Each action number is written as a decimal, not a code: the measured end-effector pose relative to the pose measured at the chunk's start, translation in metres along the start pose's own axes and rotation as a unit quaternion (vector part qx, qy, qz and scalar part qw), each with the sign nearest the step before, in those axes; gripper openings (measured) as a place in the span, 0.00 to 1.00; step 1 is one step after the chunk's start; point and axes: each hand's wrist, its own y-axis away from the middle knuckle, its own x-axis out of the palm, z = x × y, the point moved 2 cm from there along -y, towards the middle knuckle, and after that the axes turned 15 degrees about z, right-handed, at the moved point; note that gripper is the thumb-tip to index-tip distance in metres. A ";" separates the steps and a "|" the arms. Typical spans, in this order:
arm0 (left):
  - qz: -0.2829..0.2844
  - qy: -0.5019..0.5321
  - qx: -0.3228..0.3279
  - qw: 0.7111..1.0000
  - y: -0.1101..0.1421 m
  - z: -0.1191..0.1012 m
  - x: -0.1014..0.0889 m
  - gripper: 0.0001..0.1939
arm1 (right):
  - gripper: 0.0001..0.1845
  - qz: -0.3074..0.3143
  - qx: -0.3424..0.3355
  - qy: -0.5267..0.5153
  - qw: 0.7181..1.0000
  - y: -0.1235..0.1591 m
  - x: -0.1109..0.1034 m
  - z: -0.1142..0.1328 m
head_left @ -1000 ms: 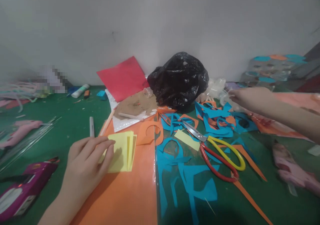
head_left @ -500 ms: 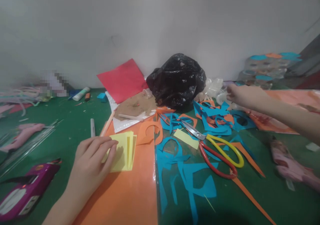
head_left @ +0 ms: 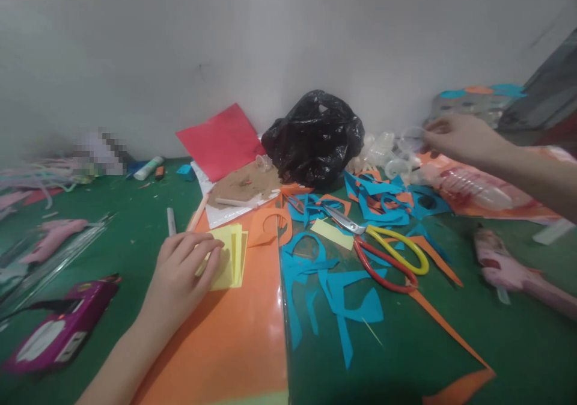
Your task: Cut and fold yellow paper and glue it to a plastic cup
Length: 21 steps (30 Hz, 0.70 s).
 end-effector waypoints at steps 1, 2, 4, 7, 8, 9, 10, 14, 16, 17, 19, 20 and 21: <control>-0.006 -0.003 0.002 1.000 0.000 0.000 0.000 0.06 | 0.17 -0.010 -0.012 -0.014 1.000 0.009 -0.006 0.004; -0.012 -0.009 0.005 1.000 0.000 0.001 0.000 0.06 | 0.16 -0.021 -0.021 -0.011 0.999 0.019 -0.013 0.009; -0.028 -0.032 0.020 0.999 0.000 0.001 -0.002 0.07 | 0.16 -0.036 -0.059 0.054 0.996 0.043 -0.026 0.025; -0.046 -0.048 0.047 0.997 -0.005 -0.009 -0.009 0.09 | 0.18 -0.047 -0.073 0.091 0.992 0.084 -0.033 0.052; -0.047 -0.039 0.048 0.997 -0.009 -0.017 -0.012 0.11 | 0.17 -0.046 -0.089 0.055 0.993 0.099 -0.029 0.062; -0.043 -0.021 0.046 0.998 -0.014 -0.027 -0.015 0.12 | 0.15 -0.040 -0.107 0.001 0.994 0.112 -0.022 0.072; -0.030 0.005 0.038 0.999 -0.020 -0.040 -0.018 0.13 | 0.14 -0.040 -0.141 -0.057 0.988 0.125 -0.011 0.082; 0.076 0.170 0.011 0.982 -0.056 -0.096 -0.013 0.27 | 0.15 0.015 -0.241 -0.265 0.934 0.156 0.053 0.113; 0.110 0.233 0.022 0.966 -0.073 -0.118 0.000 0.29 | 0.16 0.048 -0.263 -0.336 0.903 0.158 0.082 0.121; 0.109 0.252 0.020 0.961 -0.080 -0.124 0.008 0.26 | 0.16 0.061 -0.260 -0.367 0.891 0.156 0.094 0.122; 0.093 0.272 0.006 0.958 -0.090 -0.131 0.024 0.23 | 0.17 0.083 -0.254 -0.412 0.871 0.150 0.108 0.121; 0.088 0.273 0.004 0.958 -0.092 -0.132 0.032 0.22 | 0.17 0.095 -0.252 -0.433 0.861 0.148 0.112 0.120; 0.083 0.274 0.007 0.958 -0.094 -0.132 0.038 0.22 | 0.17 0.105 -0.246 -0.454 0.850 0.145 0.113 0.117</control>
